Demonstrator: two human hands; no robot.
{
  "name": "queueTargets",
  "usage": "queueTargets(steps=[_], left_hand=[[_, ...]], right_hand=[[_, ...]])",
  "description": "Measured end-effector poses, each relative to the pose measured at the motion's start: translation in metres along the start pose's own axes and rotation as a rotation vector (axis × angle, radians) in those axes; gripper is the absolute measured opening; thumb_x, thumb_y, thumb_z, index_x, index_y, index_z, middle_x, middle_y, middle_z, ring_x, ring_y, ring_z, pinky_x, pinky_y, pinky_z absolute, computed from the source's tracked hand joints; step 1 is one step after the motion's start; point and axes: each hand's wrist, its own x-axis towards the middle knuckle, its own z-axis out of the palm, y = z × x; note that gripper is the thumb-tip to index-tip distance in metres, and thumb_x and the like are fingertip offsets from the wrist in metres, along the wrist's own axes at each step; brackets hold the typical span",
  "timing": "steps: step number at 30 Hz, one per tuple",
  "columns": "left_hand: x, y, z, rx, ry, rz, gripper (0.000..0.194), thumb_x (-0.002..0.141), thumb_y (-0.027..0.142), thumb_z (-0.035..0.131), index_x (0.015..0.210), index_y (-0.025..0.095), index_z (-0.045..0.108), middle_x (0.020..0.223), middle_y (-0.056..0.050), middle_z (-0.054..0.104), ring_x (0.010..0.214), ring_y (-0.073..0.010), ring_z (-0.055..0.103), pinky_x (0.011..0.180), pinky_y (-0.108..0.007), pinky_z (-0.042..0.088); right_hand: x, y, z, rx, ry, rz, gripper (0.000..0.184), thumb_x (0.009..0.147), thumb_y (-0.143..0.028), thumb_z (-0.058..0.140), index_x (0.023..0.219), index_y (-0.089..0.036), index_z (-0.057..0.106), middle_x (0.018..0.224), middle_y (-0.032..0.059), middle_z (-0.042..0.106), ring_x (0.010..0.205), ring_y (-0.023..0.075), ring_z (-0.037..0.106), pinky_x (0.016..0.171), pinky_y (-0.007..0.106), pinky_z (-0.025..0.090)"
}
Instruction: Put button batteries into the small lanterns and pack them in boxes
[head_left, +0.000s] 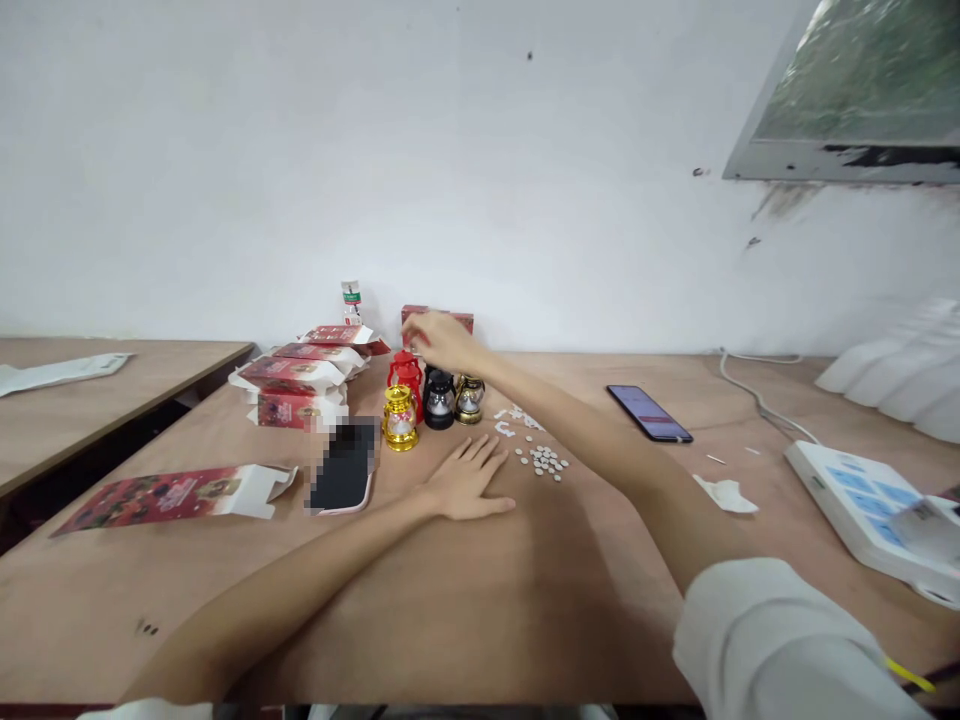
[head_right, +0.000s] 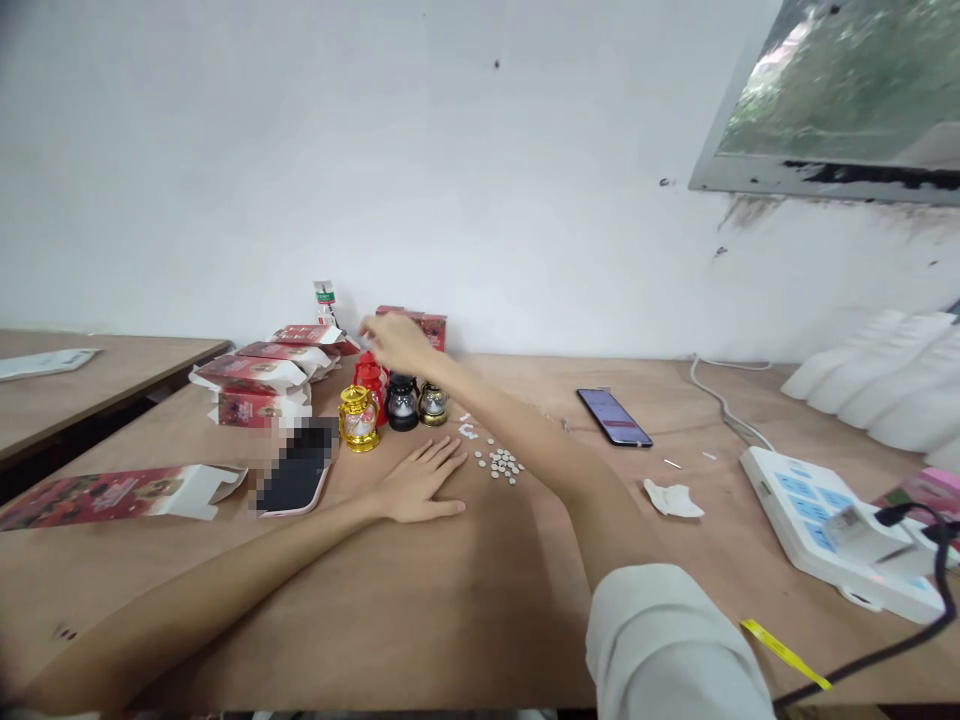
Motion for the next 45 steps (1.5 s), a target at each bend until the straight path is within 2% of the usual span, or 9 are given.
queueTargets(steps=[4, 10, 13, 17, 22, 26, 33, 39, 45], left_hand=[[-0.002, -0.004, -0.004, -0.315, 0.055, -0.012, 0.079, 0.073, 0.061, 0.056, 0.137, 0.019, 0.036, 0.149, -0.013, 0.028, 0.139, -0.0322, 0.022, 0.113, -0.052, 0.020], [0.001, -0.021, 0.006, -1.101, 0.338, -0.209, 0.064, 0.074, 0.062, 0.055, 0.121, 0.019, 0.050, 0.131, -0.011, 0.053, 0.125, -0.0312, 0.046, 0.106, -0.045, 0.035], [0.002, -0.024, 0.010, -1.214, 0.490, -0.209, 0.067, 0.070, 0.067, 0.056, 0.115, 0.017, 0.052, 0.125, -0.014, 0.056, 0.117, -0.0321, 0.052, 0.101, -0.048, 0.038], [0.001, -0.020, 0.005, -1.294, 0.594, -0.063, 0.078, 0.065, 0.070, 0.060, 0.124, 0.023, 0.040, 0.129, -0.011, 0.053, 0.112, -0.0289, 0.056, 0.093, -0.045, 0.045], [0.001, -0.015, -0.001, -1.231, 0.722, -0.045, 0.080, 0.055, 0.067, 0.070, 0.116, 0.021, 0.047, 0.131, -0.010, 0.052, 0.123, -0.0284, 0.047, 0.101, -0.039, 0.041], [0.002, -0.012, 0.001, -1.123, 0.704, 0.031, 0.073, 0.053, 0.062, 0.074, 0.108, 0.017, 0.054, 0.117, -0.010, 0.062, 0.112, -0.0274, 0.055, 0.098, -0.039, 0.043], [0.005, -0.013, 0.006, -0.909, 0.897, -0.022, 0.051, 0.066, 0.046, 0.071, 0.104, 0.016, 0.054, 0.106, -0.008, 0.064, 0.103, -0.0229, 0.058, 0.094, -0.037, 0.045], [0.004, -0.016, 0.005, -0.635, 0.957, 0.028, 0.037, 0.070, 0.030, 0.066, 0.101, 0.016, 0.053, 0.101, -0.007, 0.060, 0.098, -0.0207, 0.058, 0.088, -0.035, 0.047], [-0.002, -0.015, -0.001, -0.445, 0.858, 0.158, 0.051, 0.064, 0.011, 0.064, 0.113, 0.020, 0.054, 0.110, -0.006, 0.055, 0.106, -0.0213, 0.053, 0.096, -0.037, 0.043]], right_hand=[[-0.024, -0.051, 0.012, -0.237, -0.238, -0.350, 0.035, 0.082, -0.028, 0.057, 0.113, -0.015, 0.052, 0.108, 0.0140, 0.061, 0.109, 0.0307, 0.049, 0.092, 0.045, 0.036], [-0.044, -0.054, 0.016, -0.306, -0.313, -0.313, 0.031, 0.082, -0.006, 0.050, 0.112, -0.015, 0.049, 0.118, 0.0153, 0.050, 0.091, 0.0231, 0.056, 0.065, 0.031, 0.044], [-0.065, -0.034, 0.011, 0.009, -0.131, -0.229, 0.023, 0.080, -0.013, 0.060, 0.101, -0.016, 0.051, 0.110, 0.0110, 0.052, 0.090, 0.0207, 0.056, 0.069, 0.032, 0.046], [-0.114, -0.006, 0.019, 0.801, 0.241, 0.138, 0.030, 0.077, -0.036, 0.067, 0.093, -0.021, 0.047, 0.097, 0.0033, 0.055, 0.087, 0.0179, 0.057, 0.075, 0.034, 0.049], [-0.171, -0.001, 0.042, 1.249, 0.197, 0.396, 0.044, 0.064, -0.054, 0.073, 0.078, -0.022, 0.047, 0.085, -0.0014, 0.059, 0.078, 0.0151, 0.059, 0.071, 0.032, 0.051], [-0.195, -0.009, 0.048, 1.110, 0.139, 0.357, 0.036, 0.073, -0.053, 0.066, 0.083, -0.021, 0.053, 0.085, 0.0011, 0.063, 0.084, 0.0175, 0.061, 0.078, 0.034, 0.050], [-0.224, 0.016, 0.046, 0.338, 0.351, 0.301, 0.025, 0.088, -0.040, 0.051, 0.104, -0.022, 0.058, 0.103, 0.0070, 0.065, 0.098, 0.0231, 0.058, 0.086, 0.040, 0.045], [-0.229, 0.023, 0.051, -0.034, 0.125, 0.288, 0.023, 0.086, -0.032, 0.052, 0.101, -0.020, 0.064, 0.095, 0.0079, 0.067, 0.095, 0.0271, 0.052, 0.086, 0.043, 0.039], [-0.225, 0.011, 0.052, -0.116, 0.077, 0.330, 0.016, 0.086, -0.026, 0.054, 0.092, -0.022, 0.068, 0.090, 0.0062, 0.067, 0.091, 0.0251, 0.050, 0.078, 0.038, 0.036]])
